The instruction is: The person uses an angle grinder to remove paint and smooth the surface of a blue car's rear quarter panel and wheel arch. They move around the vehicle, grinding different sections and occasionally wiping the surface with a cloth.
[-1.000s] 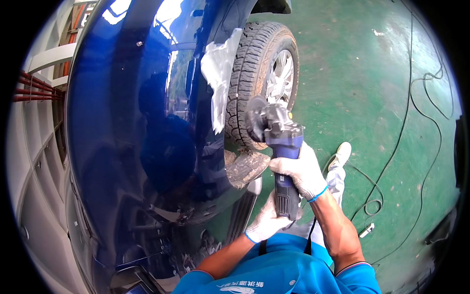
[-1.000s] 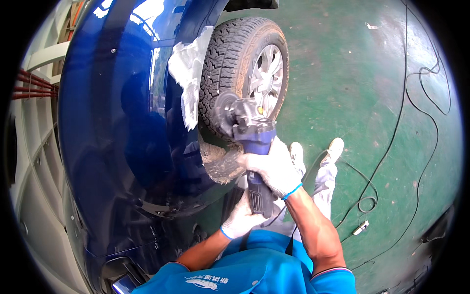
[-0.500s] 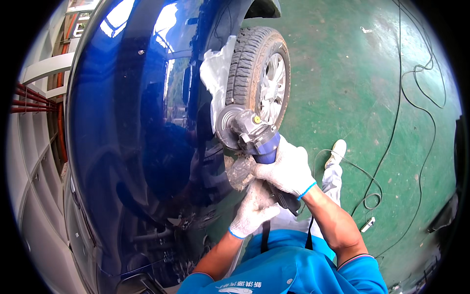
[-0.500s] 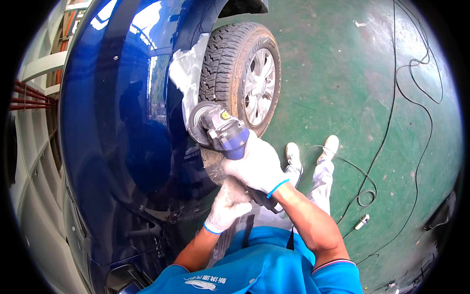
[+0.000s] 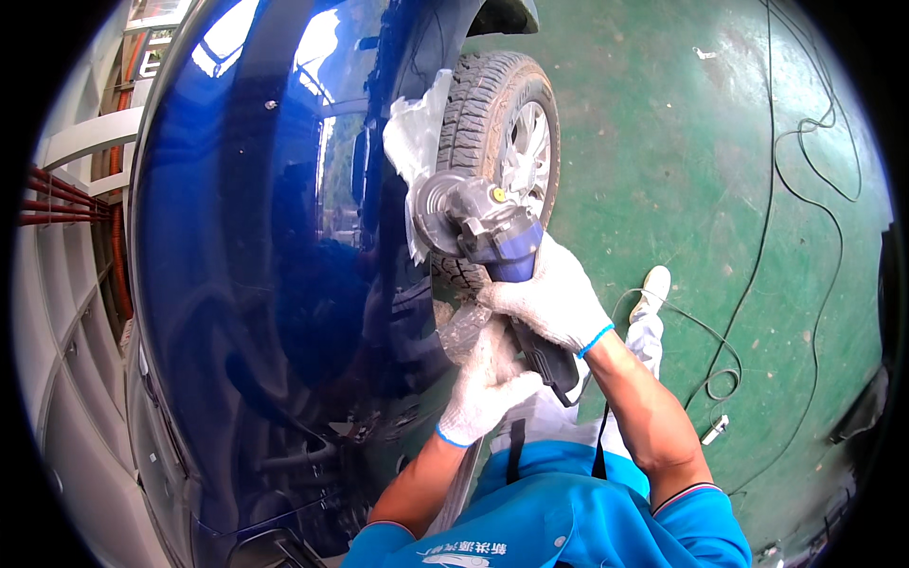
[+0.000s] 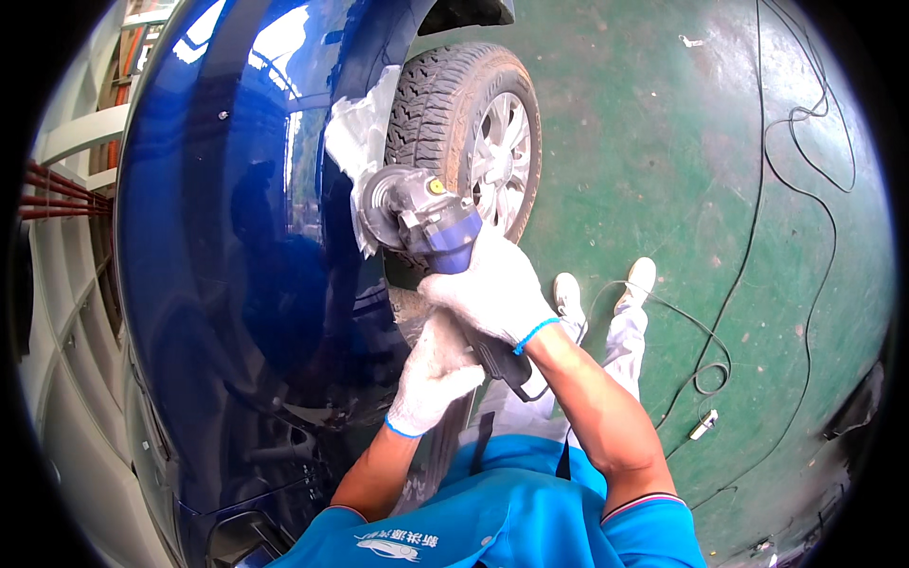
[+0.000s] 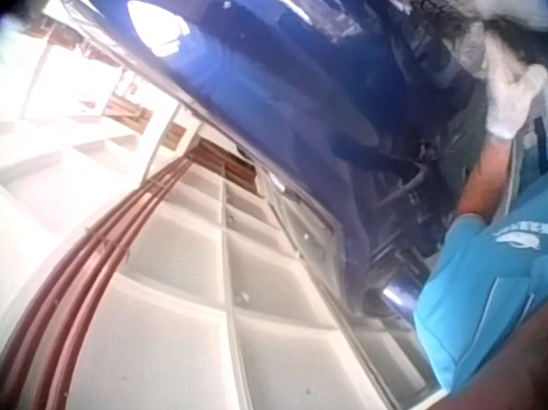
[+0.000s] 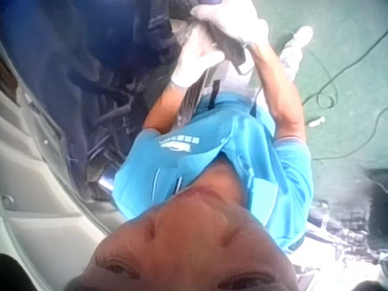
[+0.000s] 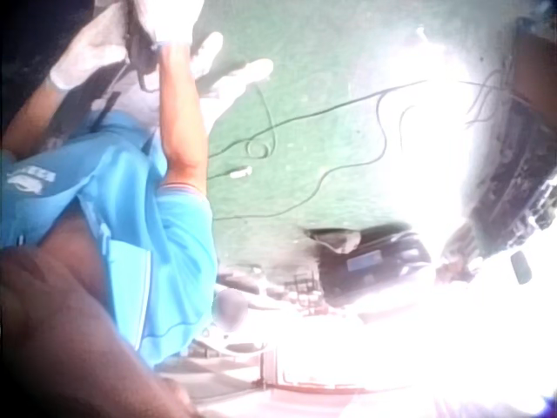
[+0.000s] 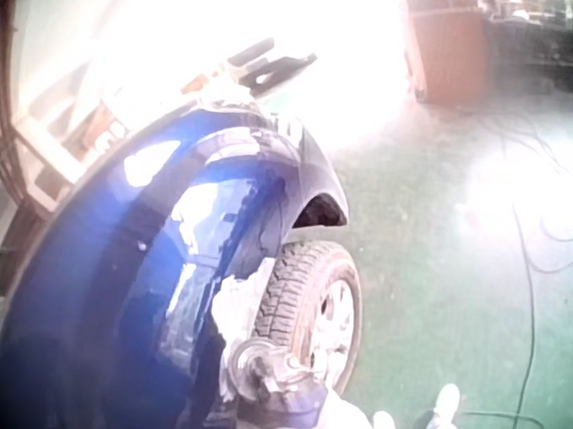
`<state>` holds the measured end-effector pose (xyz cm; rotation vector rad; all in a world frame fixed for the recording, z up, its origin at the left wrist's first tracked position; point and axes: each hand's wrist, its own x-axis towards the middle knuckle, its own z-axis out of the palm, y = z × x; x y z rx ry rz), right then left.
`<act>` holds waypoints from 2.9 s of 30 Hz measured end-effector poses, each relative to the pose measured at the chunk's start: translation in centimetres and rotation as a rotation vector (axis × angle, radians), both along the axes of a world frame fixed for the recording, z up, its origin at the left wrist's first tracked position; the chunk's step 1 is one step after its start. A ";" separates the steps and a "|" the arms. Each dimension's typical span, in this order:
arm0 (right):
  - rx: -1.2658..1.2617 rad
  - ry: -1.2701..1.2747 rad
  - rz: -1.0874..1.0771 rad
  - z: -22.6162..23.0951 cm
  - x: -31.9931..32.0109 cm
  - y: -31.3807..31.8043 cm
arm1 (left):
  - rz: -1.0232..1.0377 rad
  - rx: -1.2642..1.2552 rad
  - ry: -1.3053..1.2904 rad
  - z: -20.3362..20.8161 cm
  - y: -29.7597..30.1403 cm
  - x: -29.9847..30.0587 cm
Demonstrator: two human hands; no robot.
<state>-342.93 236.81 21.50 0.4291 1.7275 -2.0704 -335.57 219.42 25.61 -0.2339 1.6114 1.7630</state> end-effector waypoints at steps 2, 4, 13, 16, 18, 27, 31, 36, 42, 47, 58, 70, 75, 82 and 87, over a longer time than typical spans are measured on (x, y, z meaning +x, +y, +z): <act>0.068 -0.096 0.098 1.0 0.2 0.5 | -0.004 0.048 -0.045 -0.1 -0.3 0.8; 0.146 -0.028 0.066 0.8 1.5 -0.1 | -0.067 0.006 0.022 0.0 -0.4 1.6; 0.265 -0.002 0.205 0.7 2.2 0.8 | 0.030 0.024 -0.042 -1.6 0.1 4.3; 0.233 -0.052 0.119 -1.9 4.2 1.1 | 0.074 0.039 -0.025 -3.0 2.0 6.5; 0.020 -0.140 -0.086 -4.8 5.4 1.5 | -0.144 -0.219 0.097 -3.6 3.0 7.2; -0.586 -0.442 -0.485 -11.9 8.6 8.1 | -0.861 -0.792 0.851 -4.1 10.0 4.9; -0.533 -0.540 -0.554 -12.2 9.9 11.6 | -0.932 -0.778 1.031 -6.3 12.6 5.8; -0.150 -0.392 -0.379 -16.0 10.4 20.7 | -0.792 -0.676 0.869 -7.0 16.8 5.5; 1.186 0.073 0.188 -17.3 7.0 37.2 | -0.624 -0.882 0.364 -11.8 9.7 7.5; 1.425 0.188 0.572 -27.4 5.6 45.0 | -0.216 -0.915 -0.172 -18.1 0.4 11.5; 1.229 -0.590 -0.032 -64.4 8.0 44.3 | -0.385 -0.987 -0.686 -30.1 -5.1 14.2; 1.220 -0.601 -0.422 -61.6 10.5 39.1 | -0.645 -1.035 -0.596 -34.2 -3.5 3.1; 0.650 -0.945 -0.471 -45.9 27.2 25.1 | -0.902 -0.922 -0.509 -31.7 -0.8 -1.4; 0.185 -1.466 -0.736 -17.4 47.8 9.1 | -1.318 -0.773 -0.316 -28.6 7.5 -9.7; 0.094 -1.587 -1.384 -6.6 50.4 -1.7 | -1.539 -0.703 -0.064 -27.8 21.8 -11.4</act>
